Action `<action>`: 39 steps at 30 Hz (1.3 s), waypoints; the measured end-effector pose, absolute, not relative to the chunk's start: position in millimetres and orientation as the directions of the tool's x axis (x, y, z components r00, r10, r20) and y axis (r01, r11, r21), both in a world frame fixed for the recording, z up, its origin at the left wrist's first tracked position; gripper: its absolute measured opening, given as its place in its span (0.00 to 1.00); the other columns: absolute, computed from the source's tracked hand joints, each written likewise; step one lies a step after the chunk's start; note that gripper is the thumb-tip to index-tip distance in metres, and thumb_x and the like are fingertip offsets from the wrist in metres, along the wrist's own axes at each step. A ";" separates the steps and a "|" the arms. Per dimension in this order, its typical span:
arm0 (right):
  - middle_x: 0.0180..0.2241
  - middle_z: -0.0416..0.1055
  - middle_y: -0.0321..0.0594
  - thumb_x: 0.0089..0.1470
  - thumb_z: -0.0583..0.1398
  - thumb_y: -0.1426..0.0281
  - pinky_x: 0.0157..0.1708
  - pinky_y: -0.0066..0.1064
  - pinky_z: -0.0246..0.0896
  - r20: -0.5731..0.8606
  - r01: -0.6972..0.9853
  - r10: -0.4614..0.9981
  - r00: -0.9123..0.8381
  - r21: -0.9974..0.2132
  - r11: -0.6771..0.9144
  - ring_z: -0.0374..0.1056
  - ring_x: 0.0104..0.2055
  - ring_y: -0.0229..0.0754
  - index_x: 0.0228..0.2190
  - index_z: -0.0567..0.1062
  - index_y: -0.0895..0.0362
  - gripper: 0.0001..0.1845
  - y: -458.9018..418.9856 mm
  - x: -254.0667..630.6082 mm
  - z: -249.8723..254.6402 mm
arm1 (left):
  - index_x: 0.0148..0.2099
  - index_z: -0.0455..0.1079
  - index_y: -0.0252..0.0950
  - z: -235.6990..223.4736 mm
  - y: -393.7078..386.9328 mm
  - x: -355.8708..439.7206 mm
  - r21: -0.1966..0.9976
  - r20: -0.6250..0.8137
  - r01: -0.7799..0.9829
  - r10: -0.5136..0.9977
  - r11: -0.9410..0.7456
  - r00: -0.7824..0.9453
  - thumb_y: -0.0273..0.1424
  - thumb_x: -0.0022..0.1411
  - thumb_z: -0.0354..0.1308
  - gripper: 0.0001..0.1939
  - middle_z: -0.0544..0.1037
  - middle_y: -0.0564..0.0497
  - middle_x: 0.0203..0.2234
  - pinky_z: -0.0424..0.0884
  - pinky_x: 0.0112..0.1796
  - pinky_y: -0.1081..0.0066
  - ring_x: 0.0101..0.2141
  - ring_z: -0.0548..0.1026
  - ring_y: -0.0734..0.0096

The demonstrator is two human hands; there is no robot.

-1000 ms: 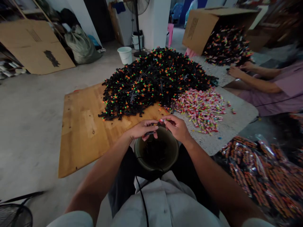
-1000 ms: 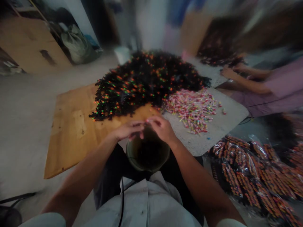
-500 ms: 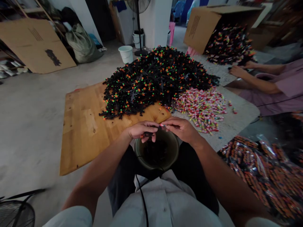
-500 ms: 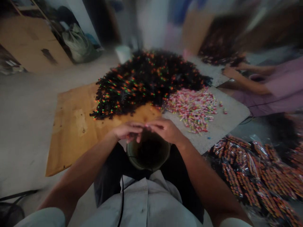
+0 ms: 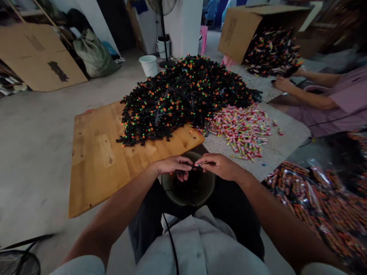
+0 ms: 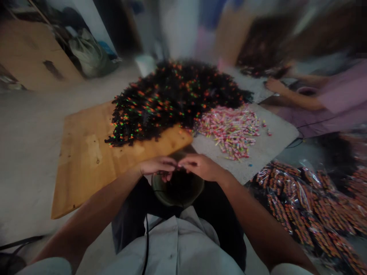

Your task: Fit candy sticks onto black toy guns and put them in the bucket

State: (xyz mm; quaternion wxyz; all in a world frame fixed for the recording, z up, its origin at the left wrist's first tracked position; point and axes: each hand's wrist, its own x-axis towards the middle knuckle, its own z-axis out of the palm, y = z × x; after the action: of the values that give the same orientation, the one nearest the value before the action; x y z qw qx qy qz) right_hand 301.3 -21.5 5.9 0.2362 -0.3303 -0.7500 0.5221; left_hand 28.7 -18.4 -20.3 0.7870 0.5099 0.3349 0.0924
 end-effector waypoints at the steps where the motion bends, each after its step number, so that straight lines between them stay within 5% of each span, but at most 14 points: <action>1: 0.41 0.83 0.40 0.64 0.63 0.64 0.41 0.32 0.73 -0.020 0.263 0.744 -0.668 -0.941 0.211 0.78 0.37 0.41 0.48 0.86 0.51 0.15 -20.9 303.0 0.5 | 0.52 0.76 0.37 -20.4 -17.4 28.7 0.874 -0.443 0.236 0.500 0.424 0.744 0.52 0.59 0.71 0.28 0.84 0.48 0.31 0.75 0.31 0.72 0.28 0.81 0.69; 5: 0.41 0.85 0.40 0.60 0.66 0.61 0.44 0.35 0.74 -0.179 0.362 0.694 -0.697 -0.924 0.126 0.80 0.41 0.46 0.48 0.86 0.52 0.17 -9.7 317.1 -26.4 | 0.52 0.80 0.38 -18.4 -7.6 21.1 0.917 -0.383 0.369 0.607 0.155 0.696 0.43 0.57 0.74 0.24 0.85 0.46 0.40 0.75 0.39 0.70 0.39 0.82 0.64; 8: 0.36 0.84 0.40 0.63 0.61 0.63 0.45 0.36 0.73 -0.177 0.609 0.869 -0.462 -0.775 0.167 0.79 0.40 0.47 0.43 0.86 0.53 0.14 11.3 330.6 -40.2 | 0.48 0.82 0.39 -16.4 8.8 9.0 0.859 -0.222 0.508 0.847 -0.064 0.483 0.38 0.63 0.68 0.13 0.85 0.47 0.43 0.74 0.46 0.69 0.44 0.82 0.60; 11: 0.45 0.83 0.47 0.66 0.56 0.68 0.52 0.38 0.69 -0.002 0.870 0.996 -0.091 -0.487 0.079 0.77 0.49 0.51 0.46 0.84 0.56 0.17 37.0 337.9 -44.1 | 0.48 0.80 0.40 -16.1 31.0 -1.6 0.641 -0.104 0.766 0.994 0.047 0.026 0.36 0.69 0.61 0.10 0.84 0.45 0.45 0.73 0.50 0.67 0.47 0.81 0.58; 14: 0.56 0.76 0.57 0.67 0.57 0.66 0.55 0.40 0.67 0.032 0.959 0.997 0.063 -0.277 -0.052 0.75 0.55 0.56 0.54 0.80 0.59 0.20 56.0 334.2 -45.3 | 0.55 0.76 0.39 -18.1 48.8 -4.7 0.459 -0.033 0.847 0.957 0.270 -0.287 0.41 0.71 0.60 0.16 0.82 0.40 0.51 0.72 0.51 0.63 0.52 0.79 0.53; 21: 0.58 0.72 0.66 0.71 0.55 0.58 0.51 0.45 0.68 0.016 0.968 0.988 0.156 -0.202 -0.150 0.76 0.54 0.61 0.61 0.72 0.63 0.27 79.6 312.5 -53.8 | 0.55 0.74 0.36 -17.0 65.2 -0.3 0.374 -0.150 0.861 0.938 0.345 -0.311 0.45 0.68 0.64 0.21 0.82 0.35 0.50 0.72 0.49 0.62 0.52 0.80 0.49; 26: 0.51 0.77 0.69 0.71 0.56 0.62 0.51 0.42 0.66 -0.019 0.964 0.986 0.163 -0.210 -0.164 0.76 0.55 0.60 0.57 0.73 0.69 0.25 100.9 314.6 -51.6 | 0.38 0.75 0.36 -10.9 73.2 -4.9 0.541 -0.264 0.774 0.940 0.329 -0.215 0.36 0.59 0.71 0.11 0.81 0.45 0.31 0.69 0.37 0.69 0.37 0.79 0.59; 32: 0.53 0.76 0.69 0.67 0.60 0.64 0.52 0.42 0.68 -0.121 0.970 0.979 0.167 -0.157 -0.185 0.76 0.55 0.62 0.58 0.73 0.69 0.25 102.0 322.5 -48.8 | 0.35 0.71 0.37 -16.1 54.5 -2.7 0.680 -0.267 0.658 0.945 0.324 -0.189 0.30 0.66 0.59 0.06 0.74 0.54 0.21 0.64 0.28 0.74 0.22 0.71 0.73; 36: 0.58 0.71 0.71 0.68 0.58 0.64 0.51 0.44 0.70 -0.069 0.978 0.983 0.169 -0.112 -0.176 0.76 0.54 0.63 0.60 0.71 0.69 0.26 83.1 323.9 -48.4 | 0.43 0.74 0.36 -23.2 50.1 -2.3 0.663 -0.228 0.643 0.922 0.383 -0.314 0.36 0.72 0.54 0.10 0.78 0.50 0.23 0.68 0.31 0.71 0.26 0.77 0.66; 39: 0.61 0.67 0.72 0.69 0.56 0.65 0.50 0.45 0.71 -0.015 0.985 0.988 0.154 -0.081 -0.154 0.77 0.53 0.62 0.63 0.68 0.69 0.27 70.9 321.9 -48.1 | 0.49 0.76 0.32 -23.4 60.5 0.4 0.582 -0.170 0.711 0.914 0.394 -0.368 0.47 0.74 0.53 0.22 0.84 0.38 0.35 0.73 0.40 0.65 0.39 0.83 0.54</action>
State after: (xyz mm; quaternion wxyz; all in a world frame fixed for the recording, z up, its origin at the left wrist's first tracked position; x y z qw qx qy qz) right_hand 321.9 70.9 -48.1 0.0258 -0.7590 -0.6498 0.0321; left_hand 0.4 60.5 -23.4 0.2404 0.5082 0.7995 0.2114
